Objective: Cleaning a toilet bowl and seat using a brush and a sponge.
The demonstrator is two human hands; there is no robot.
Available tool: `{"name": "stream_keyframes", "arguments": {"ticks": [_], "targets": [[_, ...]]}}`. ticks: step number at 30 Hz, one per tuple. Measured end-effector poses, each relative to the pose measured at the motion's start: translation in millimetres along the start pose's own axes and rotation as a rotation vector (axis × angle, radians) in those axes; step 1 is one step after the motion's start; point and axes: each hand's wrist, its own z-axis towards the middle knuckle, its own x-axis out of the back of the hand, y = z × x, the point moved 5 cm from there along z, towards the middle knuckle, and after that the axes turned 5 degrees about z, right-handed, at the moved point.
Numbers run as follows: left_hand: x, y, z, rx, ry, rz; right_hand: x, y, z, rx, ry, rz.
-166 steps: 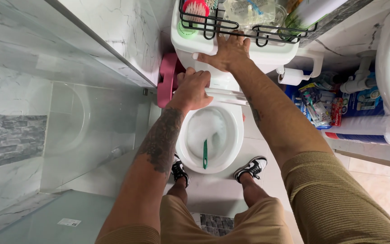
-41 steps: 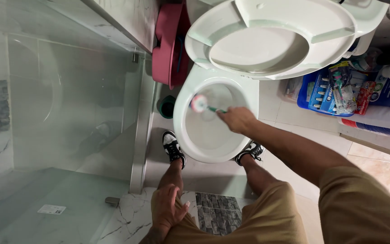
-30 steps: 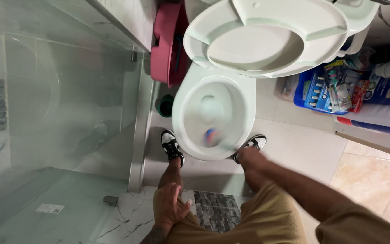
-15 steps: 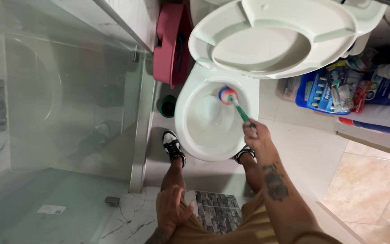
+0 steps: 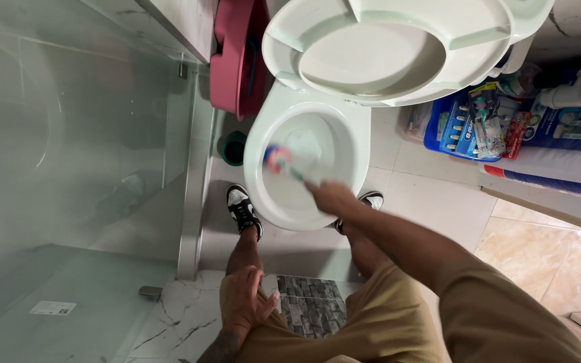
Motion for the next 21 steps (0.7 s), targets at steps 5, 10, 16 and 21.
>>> {"name": "stream_keyframes", "arguments": {"ticks": [5, 10, 16, 21], "targets": [[-4.9, -3.1, 0.6, -0.058, 0.071, -0.017, 93.6, 64.3, -7.5, -0.211, 0.103, -0.308], [0.8, -6.0, -5.3, 0.001, 0.030, -0.025, -54.0, 41.1, -38.5, -0.197, -0.045, 0.254], [11.1, -0.1, -2.0, -0.024, 0.038, 0.009, -107.8, 42.7, -34.0, -0.328, -0.111, 0.358], [16.2, -0.8, 4.0, -0.032, 0.076, 0.015, 63.2, 92.9, -25.1, -0.219, 0.142, -0.352]]}}
